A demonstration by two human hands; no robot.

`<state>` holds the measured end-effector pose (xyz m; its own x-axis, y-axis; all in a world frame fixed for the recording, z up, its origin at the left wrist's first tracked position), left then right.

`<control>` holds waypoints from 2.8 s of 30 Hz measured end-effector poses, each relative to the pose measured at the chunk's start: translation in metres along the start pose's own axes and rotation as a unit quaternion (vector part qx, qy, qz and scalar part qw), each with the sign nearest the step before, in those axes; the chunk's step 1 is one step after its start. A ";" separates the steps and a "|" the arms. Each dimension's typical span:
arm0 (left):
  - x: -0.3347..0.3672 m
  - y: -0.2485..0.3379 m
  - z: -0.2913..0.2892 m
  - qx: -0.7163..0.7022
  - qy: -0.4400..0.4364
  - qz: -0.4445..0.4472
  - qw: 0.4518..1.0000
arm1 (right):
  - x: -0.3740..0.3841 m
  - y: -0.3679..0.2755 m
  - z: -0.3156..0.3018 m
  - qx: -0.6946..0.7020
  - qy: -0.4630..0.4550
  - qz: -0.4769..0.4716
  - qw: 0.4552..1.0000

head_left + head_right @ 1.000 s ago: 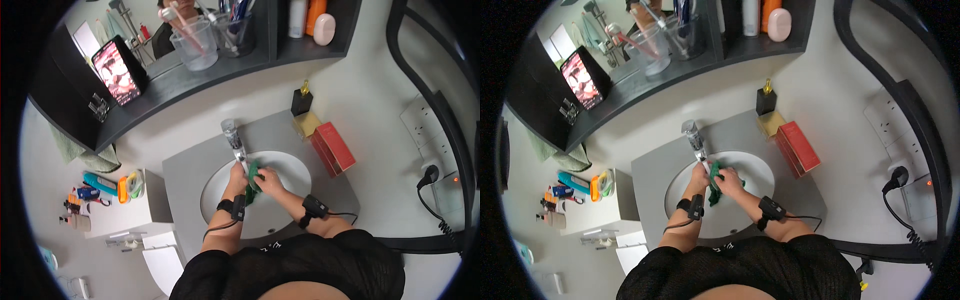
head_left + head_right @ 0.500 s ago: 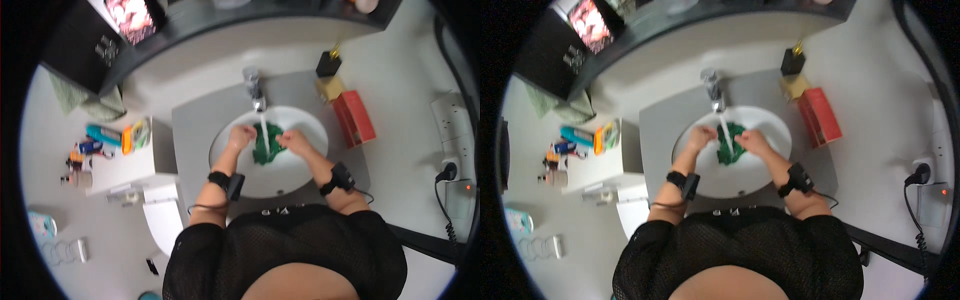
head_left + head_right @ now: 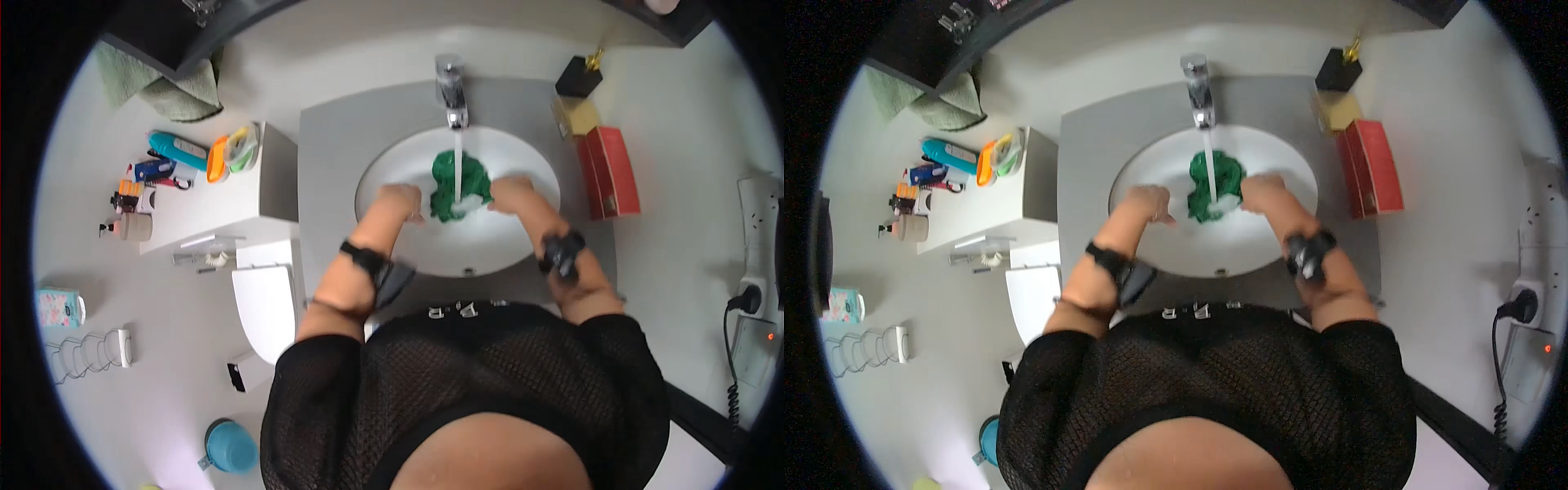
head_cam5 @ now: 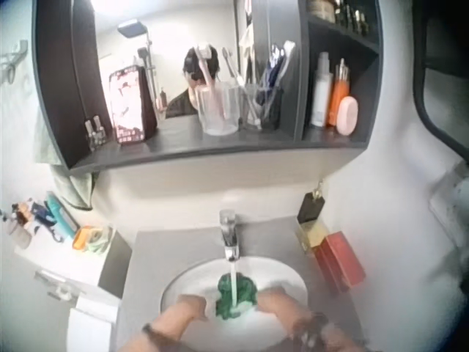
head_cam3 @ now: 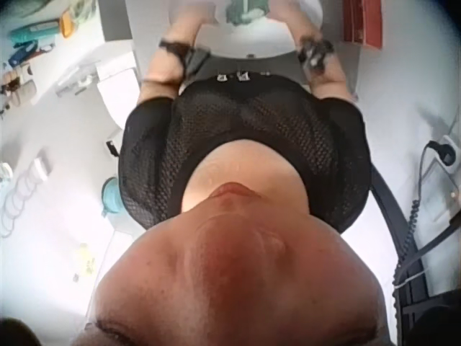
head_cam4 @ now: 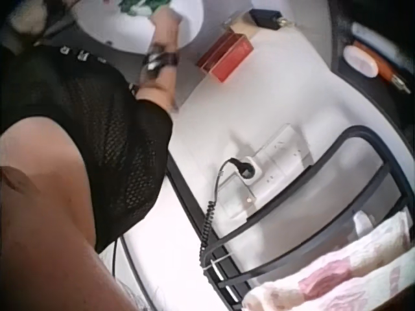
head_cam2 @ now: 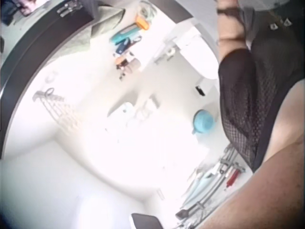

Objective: Cleaning a bathroom sink and surrounding toiletries with a cloth and water.

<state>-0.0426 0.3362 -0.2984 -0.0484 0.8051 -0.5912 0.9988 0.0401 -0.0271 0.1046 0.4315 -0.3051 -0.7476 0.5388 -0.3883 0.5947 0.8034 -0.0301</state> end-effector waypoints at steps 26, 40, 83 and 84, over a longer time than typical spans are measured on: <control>-0.074 -0.041 0.034 -0.625 0.264 -0.066 0.732 | 0.020 -0.054 0.071 0.238 0.004 -0.051 0.970; -0.093 -0.058 0.022 -0.585 0.303 -0.085 0.748 | -0.028 0.042 -0.063 0.358 0.260 0.089 0.892; 0.038 0.026 0.013 -0.575 0.072 0.077 0.811 | -0.047 0.049 -0.040 0.881 0.198 0.053 0.427; 0.030 0.011 -0.001 -0.528 0.222 0.050 0.818 | -0.048 0.054 -0.037 0.881 0.200 0.058 0.426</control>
<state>-0.0331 0.3616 -0.3155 -0.1971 0.9617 -0.1907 0.4505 0.2616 0.8536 0.1617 0.4581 -0.2540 -0.4646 0.8317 -0.3041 -0.3293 -0.4810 -0.8125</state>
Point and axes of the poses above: each hand's wrist, its own x-axis towards the middle knuckle, its own z-axis out of the palm, y = z × x, the point moved 7 cm from there along x, towards the middle knuckle, and after that the axes turned 9 degrees about y, right-handed, at the moved point
